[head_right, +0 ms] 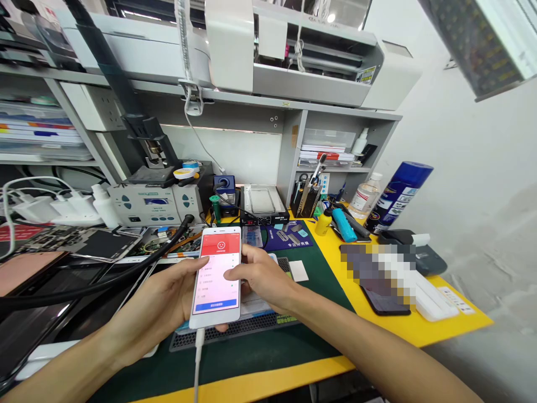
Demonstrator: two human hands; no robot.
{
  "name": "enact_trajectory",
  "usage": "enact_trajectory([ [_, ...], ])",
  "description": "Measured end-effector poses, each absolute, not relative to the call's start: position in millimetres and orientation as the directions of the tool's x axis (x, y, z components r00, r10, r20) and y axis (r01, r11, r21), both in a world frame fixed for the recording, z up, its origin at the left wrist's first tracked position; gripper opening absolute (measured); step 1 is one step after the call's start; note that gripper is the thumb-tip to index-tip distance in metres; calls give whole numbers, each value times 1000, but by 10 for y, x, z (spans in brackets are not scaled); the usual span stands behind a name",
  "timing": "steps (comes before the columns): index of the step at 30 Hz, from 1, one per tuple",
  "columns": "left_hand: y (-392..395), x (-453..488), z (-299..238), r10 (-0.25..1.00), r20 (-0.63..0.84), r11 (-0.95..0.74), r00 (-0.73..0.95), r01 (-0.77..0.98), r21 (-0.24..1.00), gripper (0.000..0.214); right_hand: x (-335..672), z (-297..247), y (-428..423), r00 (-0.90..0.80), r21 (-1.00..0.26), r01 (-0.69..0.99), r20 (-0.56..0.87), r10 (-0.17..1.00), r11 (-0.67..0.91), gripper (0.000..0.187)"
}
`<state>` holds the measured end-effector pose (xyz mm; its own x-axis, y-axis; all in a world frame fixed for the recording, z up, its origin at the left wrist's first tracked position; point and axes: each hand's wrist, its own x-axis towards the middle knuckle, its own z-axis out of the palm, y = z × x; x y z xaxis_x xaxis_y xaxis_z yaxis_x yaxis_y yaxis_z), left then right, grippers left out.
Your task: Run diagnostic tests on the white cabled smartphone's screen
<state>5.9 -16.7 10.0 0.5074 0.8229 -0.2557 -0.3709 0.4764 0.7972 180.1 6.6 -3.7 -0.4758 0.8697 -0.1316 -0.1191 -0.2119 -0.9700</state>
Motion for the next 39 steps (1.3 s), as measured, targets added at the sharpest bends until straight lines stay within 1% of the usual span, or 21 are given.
enact_trajectory([
  [13, -170, 69, 85, 831, -271, 473, 487, -361, 803, 52, 1807, -27, 62, -476, -972, -116, -127, 870, -205, 32],
  [25, -196, 71, 127, 846, -252, 431, 470, -325, 842, 47, 1813, -17, 51, -506, -973, -115, -114, 855, -198, 42],
  [33, -190, 62, 102, 844, -245, 422, 477, -309, 853, 50, 1811, -23, 55, -501, -973, -128, -105, 859, -193, 40],
  [39, -203, 54, 103, 845, -249, 422, 474, -305, 854, 47, 1817, -22, 51, -504, -974, -120, -109, 857, -194, 40],
])
